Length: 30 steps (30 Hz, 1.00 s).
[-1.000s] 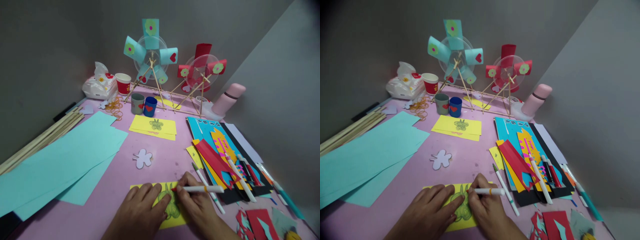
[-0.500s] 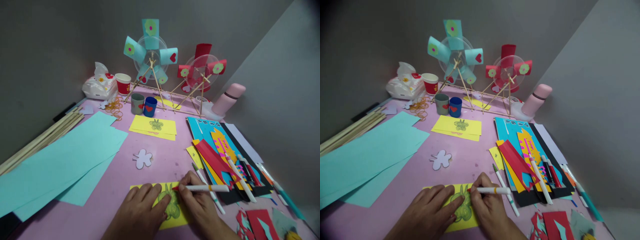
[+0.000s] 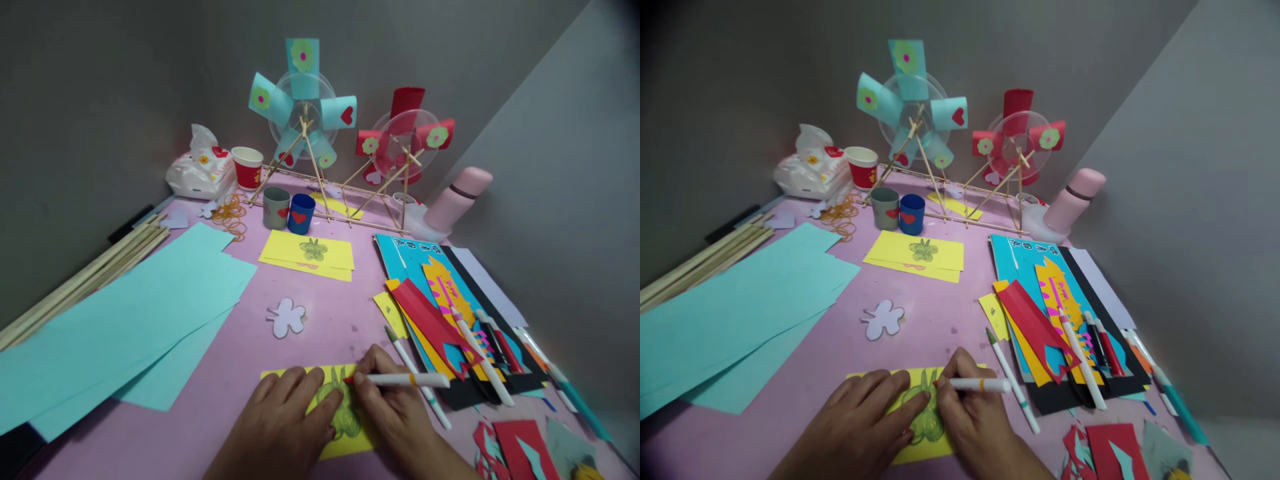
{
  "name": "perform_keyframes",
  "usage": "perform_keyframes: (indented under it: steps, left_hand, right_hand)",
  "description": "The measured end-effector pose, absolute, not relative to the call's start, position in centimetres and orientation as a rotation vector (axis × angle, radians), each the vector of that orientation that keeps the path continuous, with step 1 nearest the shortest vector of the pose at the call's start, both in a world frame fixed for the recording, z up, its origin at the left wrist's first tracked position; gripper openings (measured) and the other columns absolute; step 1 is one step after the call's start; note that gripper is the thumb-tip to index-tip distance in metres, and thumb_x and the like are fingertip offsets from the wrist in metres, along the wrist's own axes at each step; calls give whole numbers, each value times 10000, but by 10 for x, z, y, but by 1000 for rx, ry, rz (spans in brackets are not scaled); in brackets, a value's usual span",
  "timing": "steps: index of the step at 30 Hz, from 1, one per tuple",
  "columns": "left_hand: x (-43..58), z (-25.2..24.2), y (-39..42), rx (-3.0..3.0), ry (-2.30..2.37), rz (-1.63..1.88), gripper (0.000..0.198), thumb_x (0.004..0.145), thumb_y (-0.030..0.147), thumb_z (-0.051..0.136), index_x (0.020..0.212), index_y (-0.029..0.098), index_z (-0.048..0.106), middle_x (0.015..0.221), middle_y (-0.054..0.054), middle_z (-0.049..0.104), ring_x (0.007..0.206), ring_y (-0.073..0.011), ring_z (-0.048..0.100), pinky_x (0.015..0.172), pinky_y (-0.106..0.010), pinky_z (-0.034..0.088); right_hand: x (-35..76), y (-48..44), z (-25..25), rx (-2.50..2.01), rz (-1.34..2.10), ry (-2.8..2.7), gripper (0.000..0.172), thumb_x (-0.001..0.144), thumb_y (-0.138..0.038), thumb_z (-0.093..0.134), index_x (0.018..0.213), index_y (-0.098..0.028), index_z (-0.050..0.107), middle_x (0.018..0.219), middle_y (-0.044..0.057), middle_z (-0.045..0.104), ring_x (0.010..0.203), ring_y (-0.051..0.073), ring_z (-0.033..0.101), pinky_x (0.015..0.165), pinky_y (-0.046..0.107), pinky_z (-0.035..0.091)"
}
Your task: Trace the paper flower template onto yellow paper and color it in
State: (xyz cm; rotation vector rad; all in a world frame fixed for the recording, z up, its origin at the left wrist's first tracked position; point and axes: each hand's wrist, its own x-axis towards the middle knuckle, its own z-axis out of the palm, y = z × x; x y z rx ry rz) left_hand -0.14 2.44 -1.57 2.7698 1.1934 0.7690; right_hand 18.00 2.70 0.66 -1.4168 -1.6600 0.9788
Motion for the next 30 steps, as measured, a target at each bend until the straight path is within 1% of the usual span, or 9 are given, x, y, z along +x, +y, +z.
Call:
perform_keyframes:
  steps: [9, 15, 19, 25, 30]
  left_hand:
    - [-3, -5, 27, 2799, 1182, 733, 193, 900, 209, 482, 1045, 281, 586, 977, 0, 625, 822, -193, 547, 680, -325, 388]
    - [-3, -9, 27, 2797, 1193, 781, 173, 887, 232, 514, 1036, 279, 588, 973, 2, 636, 824, -196, 551, 686, -332, 377]
    - [-4, -9, 27, 2811, 1183, 711, 181, 884, 258, 539, 1058, 290, 577, 978, 5, 634, 824, -194, 553, 688, -325, 376]
    - [-3, -12, 26, 2788, 1186, 756, 169, 886, 249, 530, 1046, 282, 572, 976, 0, 622, 822, -195, 543, 687, -326, 366]
    - [-3, -14, 25, 2770, 1198, 789, 184, 896, 227, 483, 1041, 285, 580, 974, -7, 610, 827, -197, 529, 687, -327, 369]
  right_hand:
    - [182, 26, 7, -1420, 978, -1680, 158, 867, -250, 409, 711, -225, 408, 562, -57, 398, 484, 121, 376, 459, 235, 280]
    - [182, 26, 6, -1418, 953, -1649, 169, 883, -253, 415, 717, -221, 425, 578, -52, 413, 506, 125, 399, 475, 237, 296]
    - [182, 26, 6, -1409, 939, -1607, 188, 890, -263, 423, 708, -218, 438, 604, -39, 442, 540, 131, 428, 494, 238, 320]
    - [183, 26, 4, -1405, 954, -1637, 166, 882, -248, 424, 719, -221, 439, 583, -49, 426, 515, 128, 405, 482, 243, 294]
    - [182, 26, 5, -1406, 979, -1635, 162, 872, -242, 422, 710, -225, 424, 568, -56, 405, 500, 127, 391, 470, 241, 282]
